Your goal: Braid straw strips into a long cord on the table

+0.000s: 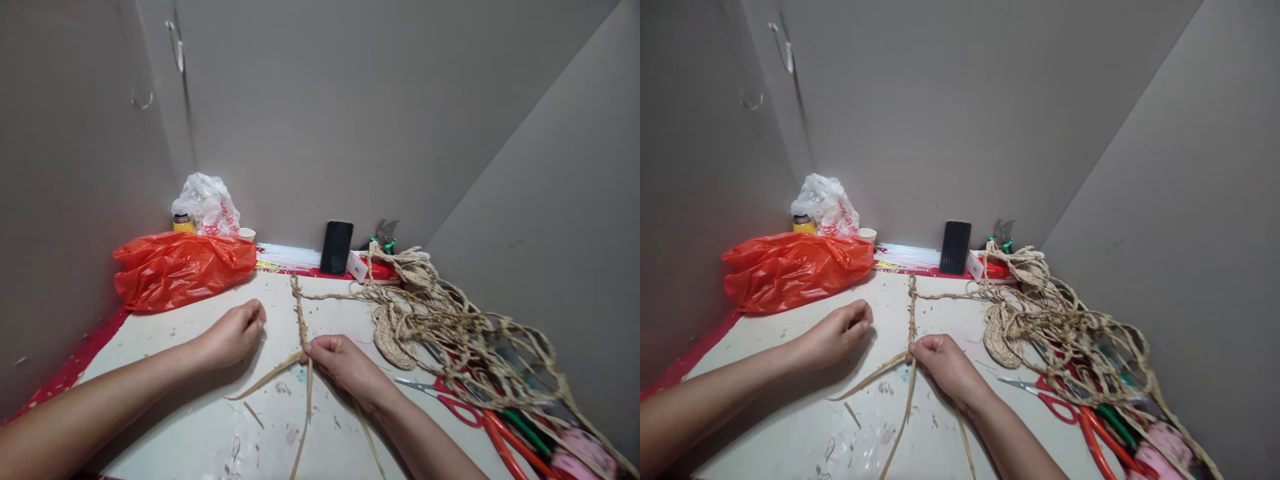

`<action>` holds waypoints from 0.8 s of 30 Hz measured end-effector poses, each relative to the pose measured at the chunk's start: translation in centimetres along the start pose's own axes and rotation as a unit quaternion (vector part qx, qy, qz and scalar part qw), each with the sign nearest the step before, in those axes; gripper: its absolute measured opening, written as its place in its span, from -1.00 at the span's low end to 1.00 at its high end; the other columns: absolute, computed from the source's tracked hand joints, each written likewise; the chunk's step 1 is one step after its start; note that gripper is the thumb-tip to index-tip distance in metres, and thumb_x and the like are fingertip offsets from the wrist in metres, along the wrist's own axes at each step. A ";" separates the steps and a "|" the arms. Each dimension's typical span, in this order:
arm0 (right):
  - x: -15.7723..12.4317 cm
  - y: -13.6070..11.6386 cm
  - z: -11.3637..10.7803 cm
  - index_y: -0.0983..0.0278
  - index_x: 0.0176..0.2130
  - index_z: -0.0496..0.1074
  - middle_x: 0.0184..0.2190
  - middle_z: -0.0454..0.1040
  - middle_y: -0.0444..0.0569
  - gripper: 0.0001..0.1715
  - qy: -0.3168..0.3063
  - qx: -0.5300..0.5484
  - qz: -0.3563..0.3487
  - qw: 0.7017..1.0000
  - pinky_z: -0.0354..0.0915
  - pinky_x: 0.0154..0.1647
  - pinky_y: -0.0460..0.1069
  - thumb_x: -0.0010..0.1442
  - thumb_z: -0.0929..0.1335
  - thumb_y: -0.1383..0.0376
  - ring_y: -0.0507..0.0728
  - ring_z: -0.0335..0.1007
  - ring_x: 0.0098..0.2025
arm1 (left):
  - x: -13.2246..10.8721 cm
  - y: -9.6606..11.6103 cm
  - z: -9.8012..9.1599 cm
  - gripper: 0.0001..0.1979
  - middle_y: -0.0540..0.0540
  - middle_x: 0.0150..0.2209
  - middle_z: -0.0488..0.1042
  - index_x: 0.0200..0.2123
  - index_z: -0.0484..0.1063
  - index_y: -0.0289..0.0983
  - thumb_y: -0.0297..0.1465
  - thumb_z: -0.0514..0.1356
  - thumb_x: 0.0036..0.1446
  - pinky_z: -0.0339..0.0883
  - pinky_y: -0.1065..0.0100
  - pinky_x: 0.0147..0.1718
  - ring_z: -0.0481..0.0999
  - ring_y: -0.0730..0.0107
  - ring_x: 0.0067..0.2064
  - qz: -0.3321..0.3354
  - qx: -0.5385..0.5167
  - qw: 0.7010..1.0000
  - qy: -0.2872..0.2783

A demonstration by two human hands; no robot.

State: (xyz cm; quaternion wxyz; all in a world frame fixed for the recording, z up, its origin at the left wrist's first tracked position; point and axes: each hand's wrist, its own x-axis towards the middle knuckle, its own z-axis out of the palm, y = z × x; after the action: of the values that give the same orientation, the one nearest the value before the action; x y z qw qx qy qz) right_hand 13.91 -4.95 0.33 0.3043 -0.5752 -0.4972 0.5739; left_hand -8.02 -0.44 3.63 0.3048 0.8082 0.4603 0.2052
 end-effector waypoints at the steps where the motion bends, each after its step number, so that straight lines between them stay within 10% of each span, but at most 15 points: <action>1: 0.0 0.0 0.0 0.37 -0.47 0.43 -0.76 -0.06 -0.33 -0.60 0.001 0.001 -0.003 1.000 -0.32 -0.64 -0.08 0.08 0.32 0.06 -0.10 -0.28 -0.70 | -0.1 0.7 0.6 -0.85 0.02 -0.45 0.35 -0.30 0.30 -0.26 -0.43 -0.04 0.10 0.17 0.43 -0.37 0.31 0.44 -0.39 -0.005 -0.042 0.999 -0.015; 7: 0.0 0.0 0.0 0.38 -0.48 0.44 -0.75 -0.04 -0.30 -0.58 0.008 0.011 -0.018 1.000 -0.32 -0.62 -0.07 0.05 0.33 0.05 -0.08 -0.26 -0.67 | 0.5 2.0 2.4 -0.82 -0.03 -0.45 0.42 -0.41 0.40 -0.31 -0.41 0.01 0.04 0.17 0.43 -0.39 0.34 0.43 -0.39 -0.015 -0.087 0.995 -0.053; 11: 0.1 0.1 -0.1 0.37 -0.48 0.45 -0.74 -0.03 -0.30 -0.60 0.006 0.004 -0.015 1.000 -0.31 -0.62 -0.08 0.07 0.33 0.06 -0.08 -0.25 -0.67 | 1.7 0.6 -0.2 -0.84 -0.03 -0.44 0.43 -0.41 0.39 -0.30 -0.42 0.02 0.03 0.17 0.42 -0.37 0.35 0.42 -0.39 0.004 -0.001 0.999 0.032; 17: 0.0 0.1 -0.1 0.37 -0.48 0.45 -0.73 -0.04 -0.29 -0.56 0.010 -0.004 -0.018 1.000 -0.27 -0.61 -0.08 0.05 0.33 0.02 -0.07 -0.24 -0.65 | 1.4 -1.5 -3.8 -0.87 -0.02 -0.43 0.43 -0.40 0.40 -0.24 -0.34 0.10 -0.01 0.06 0.41 -0.46 0.33 0.41 -0.44 -0.057 0.188 0.980 -0.001; 24: 0.1 0.2 0.0 0.37 -0.48 0.45 -0.74 -0.04 -0.30 -0.54 0.010 -0.009 -0.008 1.000 -0.28 -0.61 -0.08 0.03 0.33 0.00 -0.07 -0.24 -0.66 | 0.5 -3.8 -1.9 -0.89 -0.04 -0.35 0.43 -0.38 0.39 -0.23 -0.38 0.09 0.02 0.11 0.43 -0.39 0.35 0.41 -0.36 -0.028 0.183 0.982 -0.039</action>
State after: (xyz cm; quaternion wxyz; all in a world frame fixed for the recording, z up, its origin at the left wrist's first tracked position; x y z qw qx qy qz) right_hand 13.98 -4.96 0.14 0.3087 -0.5796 -0.5044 0.5607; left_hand -11.27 2.02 2.45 0.1751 0.8445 0.5003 0.0767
